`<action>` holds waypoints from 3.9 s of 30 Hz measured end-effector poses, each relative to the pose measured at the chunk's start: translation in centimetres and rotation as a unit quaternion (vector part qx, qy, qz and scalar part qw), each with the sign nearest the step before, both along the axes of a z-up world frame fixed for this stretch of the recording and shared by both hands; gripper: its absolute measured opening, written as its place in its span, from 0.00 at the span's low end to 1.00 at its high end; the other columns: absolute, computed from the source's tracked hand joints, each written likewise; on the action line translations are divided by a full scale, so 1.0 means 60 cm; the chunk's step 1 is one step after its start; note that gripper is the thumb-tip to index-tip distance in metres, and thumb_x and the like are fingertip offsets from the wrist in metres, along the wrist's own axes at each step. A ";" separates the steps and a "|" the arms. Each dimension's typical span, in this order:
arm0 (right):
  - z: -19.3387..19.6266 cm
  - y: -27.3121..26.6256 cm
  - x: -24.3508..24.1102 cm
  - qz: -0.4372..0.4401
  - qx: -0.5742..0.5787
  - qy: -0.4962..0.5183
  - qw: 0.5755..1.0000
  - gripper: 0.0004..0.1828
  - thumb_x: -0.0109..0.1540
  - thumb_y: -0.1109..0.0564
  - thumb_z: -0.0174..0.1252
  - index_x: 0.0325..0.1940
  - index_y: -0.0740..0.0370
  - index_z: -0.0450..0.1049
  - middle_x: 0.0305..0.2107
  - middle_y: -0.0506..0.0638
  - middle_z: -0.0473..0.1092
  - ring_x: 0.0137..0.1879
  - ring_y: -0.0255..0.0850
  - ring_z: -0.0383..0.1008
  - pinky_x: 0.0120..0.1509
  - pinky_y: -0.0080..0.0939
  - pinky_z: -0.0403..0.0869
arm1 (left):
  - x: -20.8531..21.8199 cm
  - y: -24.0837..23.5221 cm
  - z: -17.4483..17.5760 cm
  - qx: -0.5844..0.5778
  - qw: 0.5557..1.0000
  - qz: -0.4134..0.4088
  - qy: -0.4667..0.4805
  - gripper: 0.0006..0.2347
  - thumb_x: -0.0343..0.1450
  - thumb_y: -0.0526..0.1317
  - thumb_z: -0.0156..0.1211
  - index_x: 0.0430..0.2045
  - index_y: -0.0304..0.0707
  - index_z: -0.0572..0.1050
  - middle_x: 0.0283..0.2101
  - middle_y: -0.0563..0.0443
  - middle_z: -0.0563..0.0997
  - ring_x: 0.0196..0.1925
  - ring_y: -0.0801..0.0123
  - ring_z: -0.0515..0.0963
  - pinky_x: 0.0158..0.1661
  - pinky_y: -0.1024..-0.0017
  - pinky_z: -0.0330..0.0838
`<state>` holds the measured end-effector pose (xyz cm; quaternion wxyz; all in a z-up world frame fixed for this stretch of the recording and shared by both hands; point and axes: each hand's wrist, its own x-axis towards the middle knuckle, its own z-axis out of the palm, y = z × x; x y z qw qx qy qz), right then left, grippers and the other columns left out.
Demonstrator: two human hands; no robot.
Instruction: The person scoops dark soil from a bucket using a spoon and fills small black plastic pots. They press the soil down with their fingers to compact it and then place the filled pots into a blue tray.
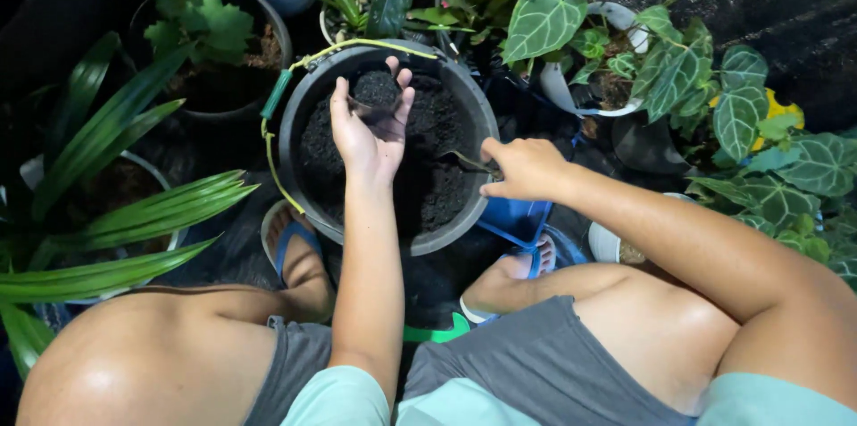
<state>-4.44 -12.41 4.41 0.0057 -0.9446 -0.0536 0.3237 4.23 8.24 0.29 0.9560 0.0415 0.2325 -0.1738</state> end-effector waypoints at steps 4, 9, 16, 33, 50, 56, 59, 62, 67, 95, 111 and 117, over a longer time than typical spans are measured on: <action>0.001 0.014 0.012 0.032 0.004 -0.040 0.999 0.15 0.50 0.46 0.54 0.39 0.49 0.68 0.24 0.47 0.73 0.35 0.49 0.75 0.39 0.47 0.70 | 0.003 -0.003 -0.007 0.018 1.000 -0.001 0.007 0.13 0.63 0.48 0.53 0.31 0.37 0.71 0.45 0.33 0.73 0.40 0.45 0.77 0.38 0.56 0.76; 0.032 0.040 0.025 0.077 0.172 -0.188 0.964 0.09 0.56 0.53 0.49 0.37 0.54 0.72 0.24 0.52 0.72 0.33 0.49 0.73 0.36 0.47 0.70 | 0.006 -0.008 -0.010 0.018 0.999 -0.027 0.001 0.14 0.64 0.48 0.51 0.32 0.38 0.73 0.45 0.34 0.73 0.42 0.45 0.77 0.38 0.57 0.76; -0.011 0.029 0.045 0.149 0.256 -0.238 0.925 0.13 0.59 0.50 0.46 0.39 0.56 0.72 0.24 0.53 0.70 0.33 0.49 0.71 0.34 0.48 0.70 | 0.011 -0.002 -0.021 0.009 1.000 -0.025 0.005 0.14 0.64 0.49 0.50 0.32 0.37 0.73 0.46 0.33 0.73 0.43 0.45 0.76 0.39 0.56 0.75; -0.005 0.069 0.045 -0.046 0.288 -0.117 0.949 0.11 0.59 0.52 0.47 0.43 0.55 0.70 0.27 0.56 0.73 0.36 0.54 0.72 0.41 0.54 0.70 | 0.010 0.012 -0.015 0.021 1.000 -0.003 -0.018 0.14 0.66 0.47 0.49 0.34 0.36 0.73 0.46 0.34 0.72 0.45 0.45 0.75 0.40 0.56 0.75; 0.028 -0.004 0.056 -0.374 0.496 -0.073 0.780 0.11 0.58 0.56 0.50 0.38 0.66 0.70 0.25 0.57 0.72 0.32 0.38 0.75 0.33 0.29 0.71 | 0.009 0.011 0.000 0.047 0.999 0.012 0.006 0.11 0.64 0.46 0.51 0.31 0.41 0.76 0.39 0.36 0.77 0.45 0.48 0.76 0.44 0.55 0.73; 0.027 -0.028 0.048 -0.380 0.530 -0.110 0.750 0.11 0.58 0.56 0.50 0.38 0.68 0.69 0.23 0.57 0.72 0.30 0.39 0.75 0.29 0.26 0.70 | 0.003 -0.004 0.009 0.054 0.998 0.014 0.022 0.10 0.63 0.46 0.53 0.25 0.42 0.77 0.36 0.35 0.78 0.42 0.49 0.77 0.43 0.55 0.73; 0.036 -0.034 0.049 -0.373 0.528 -0.132 0.751 0.11 0.58 0.57 0.51 0.39 0.68 0.69 0.23 0.58 0.72 0.29 0.40 0.75 0.28 0.27 0.70 | 0.001 -0.008 0.010 0.059 0.998 0.014 0.033 0.09 0.63 0.46 0.53 0.25 0.43 0.76 0.35 0.36 0.78 0.40 0.49 0.78 0.43 0.55 0.74; 0.046 -0.033 0.049 -0.375 0.530 -0.150 0.745 0.10 0.58 0.58 0.51 0.38 0.69 0.70 0.22 0.58 0.71 0.28 0.40 0.75 0.27 0.26 0.70 | 0.002 -0.009 0.010 0.068 0.997 0.015 0.037 0.09 0.62 0.46 0.53 0.24 0.43 0.76 0.34 0.37 0.78 0.39 0.50 0.78 0.42 0.55 0.74; 0.056 -0.033 0.045 -0.373 0.525 -0.165 0.747 0.09 0.58 0.59 0.51 0.38 0.69 0.70 0.22 0.57 0.71 0.29 0.39 0.74 0.27 0.26 0.70 | -0.003 -0.009 0.029 0.083 0.996 0.018 0.041 0.09 0.62 0.46 0.53 0.22 0.41 0.75 0.32 0.39 0.78 0.38 0.52 0.78 0.42 0.56 0.74; 0.149 0.033 0.024 0.012 0.366 -0.481 0.797 0.08 0.59 0.66 0.52 0.40 0.64 0.74 0.28 0.53 0.73 0.35 0.46 0.73 0.36 0.39 0.71 | -0.047 -0.114 0.018 0.054 0.998 0.005 0.044 0.15 0.69 0.46 0.45 0.41 0.37 0.71 0.41 0.38 0.74 0.45 0.51 0.73 0.52 0.47 0.60; 0.166 0.038 0.015 0.058 0.409 -0.494 0.765 0.10 0.59 0.68 0.51 0.43 0.70 0.72 0.31 0.55 0.72 0.37 0.52 0.71 0.40 0.46 0.70 | -0.031 -0.072 0.028 -0.008 0.999 0.028 0.030 0.10 0.65 0.43 0.51 0.31 0.37 0.74 0.38 0.33 0.75 0.44 0.43 0.74 0.46 0.47 0.69; 0.157 0.025 0.008 -0.118 0.532 -0.414 0.729 0.11 0.63 0.64 0.42 0.41 0.74 0.68 0.27 0.61 0.70 0.33 0.44 0.71 0.33 0.36 0.70 | -0.033 -0.063 0.037 0.059 0.997 0.028 -0.029 0.10 0.65 0.41 0.48 0.32 0.38 0.75 0.41 0.40 0.77 0.40 0.54 0.77 0.43 0.55 0.72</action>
